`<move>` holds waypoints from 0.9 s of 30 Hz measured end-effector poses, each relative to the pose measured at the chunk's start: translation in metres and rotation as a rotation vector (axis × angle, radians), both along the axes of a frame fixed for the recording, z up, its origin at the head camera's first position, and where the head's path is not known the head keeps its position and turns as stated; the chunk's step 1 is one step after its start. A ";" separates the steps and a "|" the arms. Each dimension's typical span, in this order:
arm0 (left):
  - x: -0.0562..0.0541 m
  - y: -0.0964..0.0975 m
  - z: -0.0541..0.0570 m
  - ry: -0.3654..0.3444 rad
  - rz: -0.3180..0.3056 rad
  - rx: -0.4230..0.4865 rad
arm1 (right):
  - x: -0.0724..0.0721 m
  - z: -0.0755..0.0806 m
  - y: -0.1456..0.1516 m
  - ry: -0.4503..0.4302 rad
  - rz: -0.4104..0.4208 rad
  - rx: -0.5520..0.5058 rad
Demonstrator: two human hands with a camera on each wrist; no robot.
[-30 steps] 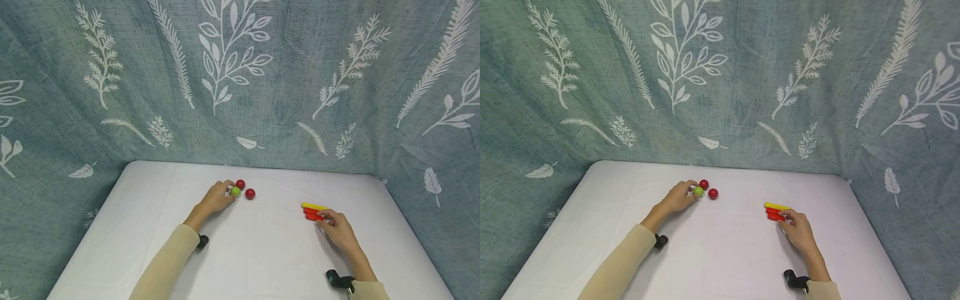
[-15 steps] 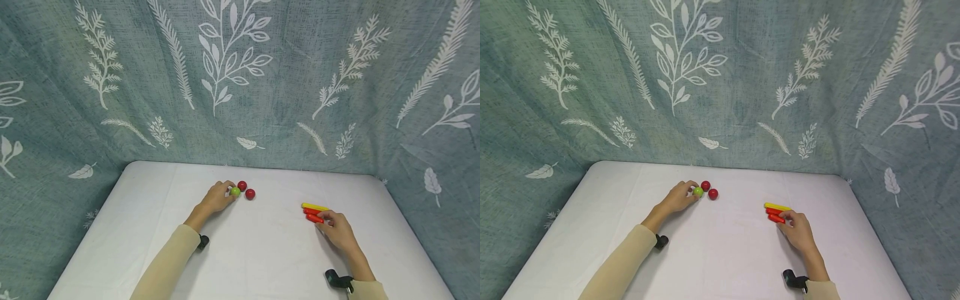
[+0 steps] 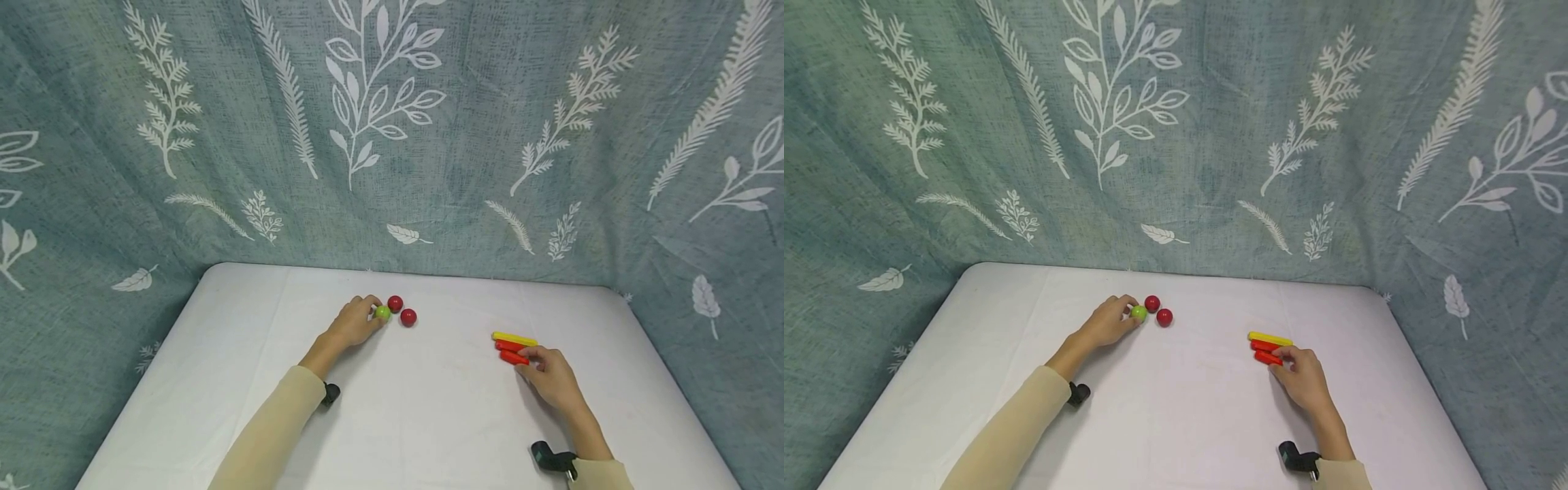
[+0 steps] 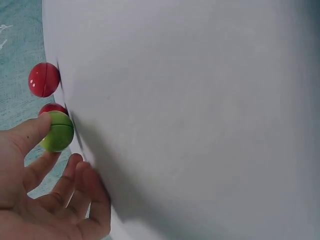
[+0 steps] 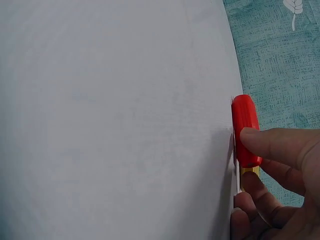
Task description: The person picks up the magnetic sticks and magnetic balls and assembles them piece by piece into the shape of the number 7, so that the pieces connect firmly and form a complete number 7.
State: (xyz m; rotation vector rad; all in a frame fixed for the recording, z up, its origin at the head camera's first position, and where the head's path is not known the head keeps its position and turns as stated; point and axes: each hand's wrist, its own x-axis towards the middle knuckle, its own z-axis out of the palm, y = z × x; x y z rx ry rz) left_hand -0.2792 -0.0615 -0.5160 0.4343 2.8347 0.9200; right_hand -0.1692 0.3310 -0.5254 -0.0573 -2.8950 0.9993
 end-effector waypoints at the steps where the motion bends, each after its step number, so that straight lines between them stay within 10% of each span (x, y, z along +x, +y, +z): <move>1: 0.001 -0.001 0.002 -0.005 0.002 -0.003 | 0.000 0.000 -0.001 -0.002 0.000 -0.002; 27: 0.073 -0.069 0.032 0.030 0.053 0.103 | -0.014 0.018 -0.074 0.022 0.153 -0.133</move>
